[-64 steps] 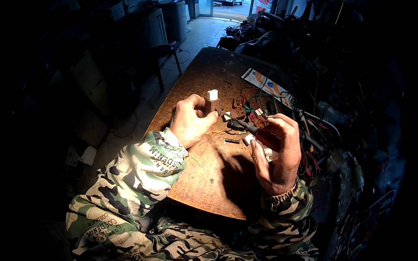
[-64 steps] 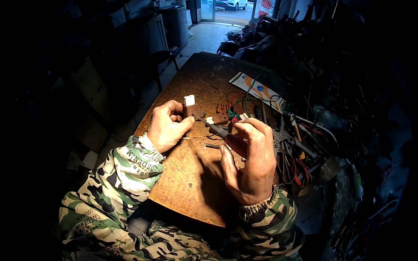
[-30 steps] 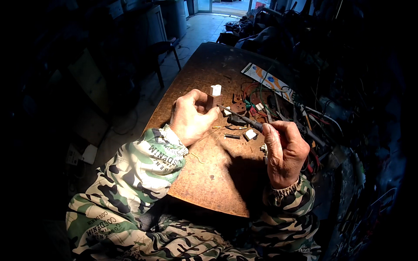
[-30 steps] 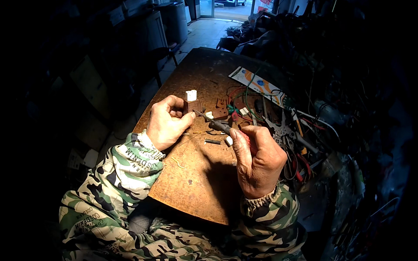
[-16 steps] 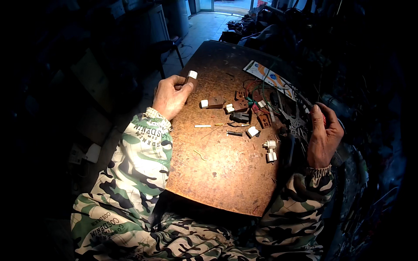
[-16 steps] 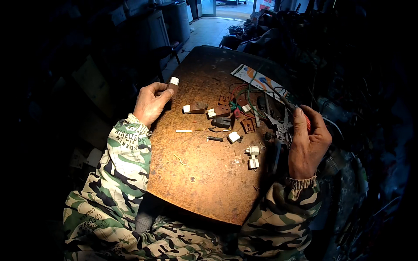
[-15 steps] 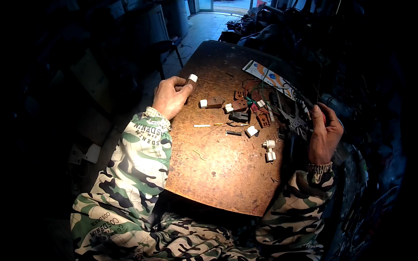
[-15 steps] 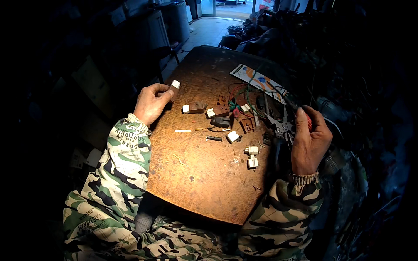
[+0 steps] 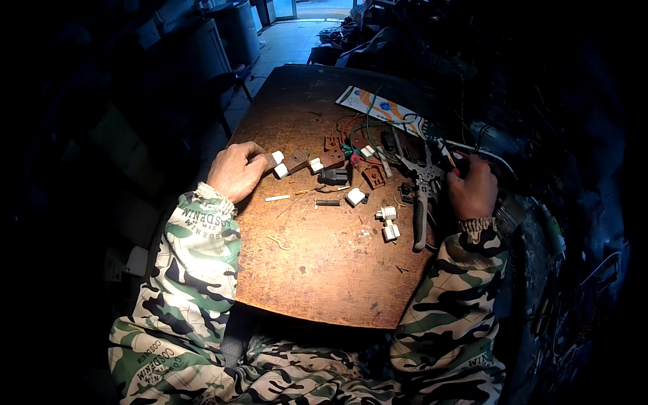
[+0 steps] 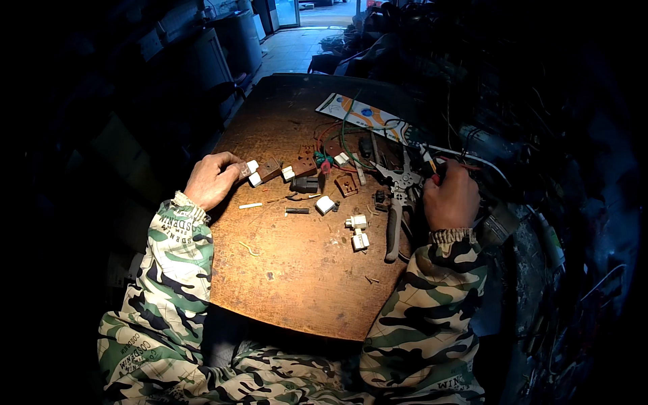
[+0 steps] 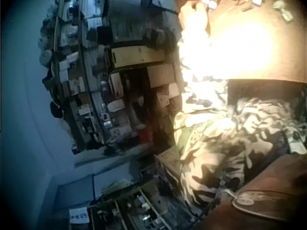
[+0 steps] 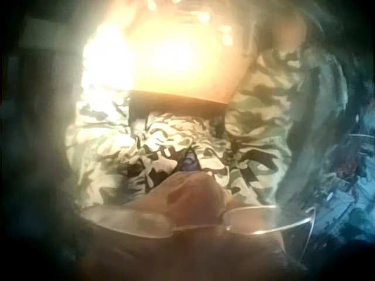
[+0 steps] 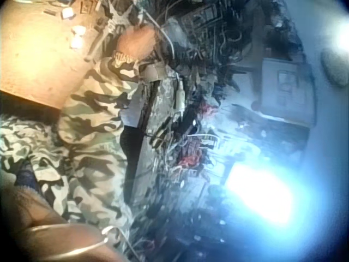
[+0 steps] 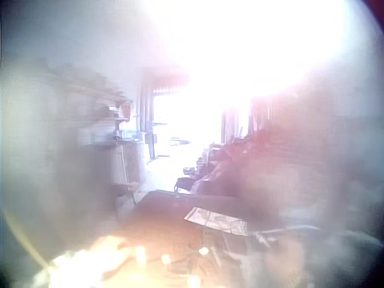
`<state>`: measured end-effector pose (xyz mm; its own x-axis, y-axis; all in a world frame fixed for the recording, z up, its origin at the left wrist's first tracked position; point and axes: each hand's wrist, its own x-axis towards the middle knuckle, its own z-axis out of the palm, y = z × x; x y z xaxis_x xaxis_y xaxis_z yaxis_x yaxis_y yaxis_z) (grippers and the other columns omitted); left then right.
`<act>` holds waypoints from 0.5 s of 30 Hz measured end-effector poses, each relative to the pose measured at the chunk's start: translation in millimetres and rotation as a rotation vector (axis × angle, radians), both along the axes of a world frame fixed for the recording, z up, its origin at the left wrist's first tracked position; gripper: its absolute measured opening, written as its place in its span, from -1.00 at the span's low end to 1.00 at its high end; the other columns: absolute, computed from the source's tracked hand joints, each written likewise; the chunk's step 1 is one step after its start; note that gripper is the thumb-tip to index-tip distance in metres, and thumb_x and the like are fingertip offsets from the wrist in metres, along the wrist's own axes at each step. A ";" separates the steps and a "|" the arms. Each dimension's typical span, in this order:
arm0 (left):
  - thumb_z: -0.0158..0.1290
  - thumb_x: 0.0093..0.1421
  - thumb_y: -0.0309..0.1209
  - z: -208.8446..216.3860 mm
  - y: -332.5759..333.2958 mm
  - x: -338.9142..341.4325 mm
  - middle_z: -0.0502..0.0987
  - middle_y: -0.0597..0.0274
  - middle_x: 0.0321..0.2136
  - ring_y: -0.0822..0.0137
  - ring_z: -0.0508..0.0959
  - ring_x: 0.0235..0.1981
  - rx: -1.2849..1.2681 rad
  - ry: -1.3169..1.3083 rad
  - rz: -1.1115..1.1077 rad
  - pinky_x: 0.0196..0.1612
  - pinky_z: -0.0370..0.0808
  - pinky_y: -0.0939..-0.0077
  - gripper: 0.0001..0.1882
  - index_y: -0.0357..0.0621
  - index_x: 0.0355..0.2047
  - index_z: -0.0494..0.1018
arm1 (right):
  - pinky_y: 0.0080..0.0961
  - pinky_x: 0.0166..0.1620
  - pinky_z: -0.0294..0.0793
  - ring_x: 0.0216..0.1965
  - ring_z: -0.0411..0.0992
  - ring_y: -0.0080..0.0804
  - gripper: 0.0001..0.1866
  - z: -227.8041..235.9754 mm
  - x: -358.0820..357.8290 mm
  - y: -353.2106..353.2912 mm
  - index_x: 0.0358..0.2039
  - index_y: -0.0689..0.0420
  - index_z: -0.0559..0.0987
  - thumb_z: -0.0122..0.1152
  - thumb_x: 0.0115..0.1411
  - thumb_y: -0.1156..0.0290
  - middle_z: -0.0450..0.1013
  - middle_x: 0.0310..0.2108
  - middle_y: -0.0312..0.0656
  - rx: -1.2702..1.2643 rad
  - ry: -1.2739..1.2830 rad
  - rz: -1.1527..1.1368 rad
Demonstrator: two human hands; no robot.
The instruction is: The person sits at a cluttered workbench and assembles small white electrical components. They pick up individual parts, connect wires, and use a screwdriver to secure connections. The person handles multiple similar components one at a time, placing finished units on the table.
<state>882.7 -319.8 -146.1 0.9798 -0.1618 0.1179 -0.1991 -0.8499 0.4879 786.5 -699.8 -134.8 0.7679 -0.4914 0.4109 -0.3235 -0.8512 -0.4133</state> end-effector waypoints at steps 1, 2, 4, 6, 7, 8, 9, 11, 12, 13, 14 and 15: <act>0.05 0.24 -0.22 0.3 1.3 -2.8 0.68 -0.05 -0.32 0.13 0.66 -0.32 0.001 -0.011 0.011 -0.21 0.54 0.36 -0.63 -0.27 -0.16 0.64 | -0.03 -0.16 0.55 -0.22 0.57 0.15 -0.77 -5.3 2.4 1.0 -0.24 0.22 0.62 0.30 0.09 0.40 0.59 -0.31 0.11 -0.040 0.012 0.009; 0.06 0.23 -0.21 1.2 0.8 -4.8 0.67 -0.08 -0.31 0.07 0.66 -0.29 -0.011 -0.011 0.019 -0.17 0.54 0.31 -0.62 -0.27 -0.17 0.64 | -0.04 -0.16 0.55 -0.21 0.57 0.15 -0.76 -7.4 3.5 1.0 -0.23 0.22 0.62 0.31 0.09 0.40 0.59 -0.29 0.11 -0.043 0.020 0.008; 0.08 0.21 -0.20 3.8 0.0 -8.6 0.66 -0.16 -0.29 -0.04 0.67 -0.23 -0.036 -0.011 0.036 -0.09 0.54 0.20 -0.62 -0.27 -0.18 0.65 | -0.06 -0.15 0.55 -0.19 0.56 0.13 -0.74 -10.3 5.7 1.1 -0.21 0.20 0.62 0.33 0.07 0.41 0.58 -0.27 0.09 -0.048 0.036 0.008; 0.09 0.22 -0.21 5.7 -1.5 -11.3 0.64 -0.12 -0.25 0.01 0.64 -0.21 0.013 -0.075 0.041 -0.11 0.52 0.26 -0.63 -0.28 -0.17 0.64 | -0.08 -0.13 0.55 -0.18 0.54 0.12 -0.73 -10.1 7.0 1.2 -0.21 0.19 0.62 0.36 0.05 0.43 0.56 -0.26 0.07 -0.122 -0.022 0.016; 0.09 0.23 -0.22 6.8 -3.6 -11.7 0.63 -0.11 -0.23 0.04 0.63 -0.21 0.035 -0.106 0.039 -0.12 0.51 0.29 -0.63 -0.29 -0.17 0.64 | -0.09 -0.12 0.55 -0.18 0.53 0.11 -0.73 -9.1 5.8 1.0 -0.21 0.19 0.62 0.37 0.04 0.44 0.55 -0.25 0.06 -0.162 -0.050 0.016; 0.11 0.22 -0.21 8.5 -6.0 -11.4 0.60 -0.12 -0.20 0.00 0.60 -0.16 0.026 -0.102 0.036 -0.08 0.50 0.24 -0.63 -0.30 -0.18 0.63 | -0.12 -0.12 0.54 -0.19 0.52 0.08 -0.71 -8.2 3.9 2.0 -0.21 0.20 0.62 0.39 0.02 0.45 0.53 -0.25 0.04 -0.176 -0.095 0.022; 0.11 0.22 -0.21 5.7 -7.8 -9.5 0.60 -0.12 -0.20 0.00 0.60 -0.16 0.028 -0.123 0.029 -0.08 0.50 0.24 -0.63 -0.30 -0.18 0.63 | -0.11 -0.12 0.54 -0.19 0.52 0.07 -0.72 -7.4 1.6 1.9 -0.22 0.20 0.62 0.39 0.01 0.45 0.53 -0.26 0.04 -0.164 -0.108 0.046; 0.10 0.23 -0.21 -1.1 -12.9 -4.9 0.60 -0.11 -0.21 -0.01 0.61 -0.16 0.031 -0.164 0.009 -0.08 0.50 0.22 -0.63 -0.30 -0.19 0.63 | -0.11 -0.12 0.53 -0.20 0.52 0.04 -0.73 -3.4 -4.0 2.0 -0.23 0.20 0.62 0.39 0.01 0.46 0.53 -0.26 0.04 -0.143 -0.132 0.091; 0.10 0.22 -0.22 2.7 -8.2 -9.8 0.60 -0.11 -0.22 -0.01 0.60 -0.16 0.027 -0.152 0.036 -0.08 0.49 0.21 -0.65 -0.30 -0.20 0.62 | -0.17 -0.15 0.55 -0.24 0.55 0.03 -0.78 2.9 -4.0 14.1 -0.29 0.24 0.64 0.39 0.01 0.49 0.56 -0.30 0.05 -0.048 -0.130 0.158; 0.11 0.22 -0.22 5.7 -4.8 -14.2 0.60 -0.11 -0.22 -0.01 0.60 -0.16 0.034 -0.152 0.058 -0.07 0.49 0.20 -0.65 -0.30 -0.21 0.62 | -0.19 -0.16 0.55 -0.25 0.57 0.03 -0.80 5.5 -3.1 18.5 -0.31 0.25 0.65 0.39 0.01 0.51 0.57 -0.32 0.05 0.069 -0.059 0.297; 0.11 0.22 -0.23 8.1 -2.2 -18.1 0.60 -0.11 -0.22 -0.02 0.60 -0.15 0.041 -0.151 0.081 -0.07 0.49 0.20 -0.65 -0.30 -0.21 0.62 | -0.22 -0.16 0.56 -0.27 0.58 0.03 -0.81 6.6 -1.5 22.0 -0.32 0.26 0.65 0.38 0.01 0.52 0.58 -0.34 0.06 0.185 0.014 0.436; 0.11 0.22 -0.23 9.6 -6.3 -17.7 0.60 -0.11 -0.22 -0.02 0.60 -0.15 0.026 -0.151 0.074 -0.06 0.49 0.19 -0.66 -0.30 -0.22 0.62 | -0.25 -0.17 0.57 -0.29 0.59 0.03 -0.83 13.9 -6.9 21.2 -0.34 0.27 0.66 0.38 0.01 0.53 0.60 -0.35 0.07 0.281 0.088 0.543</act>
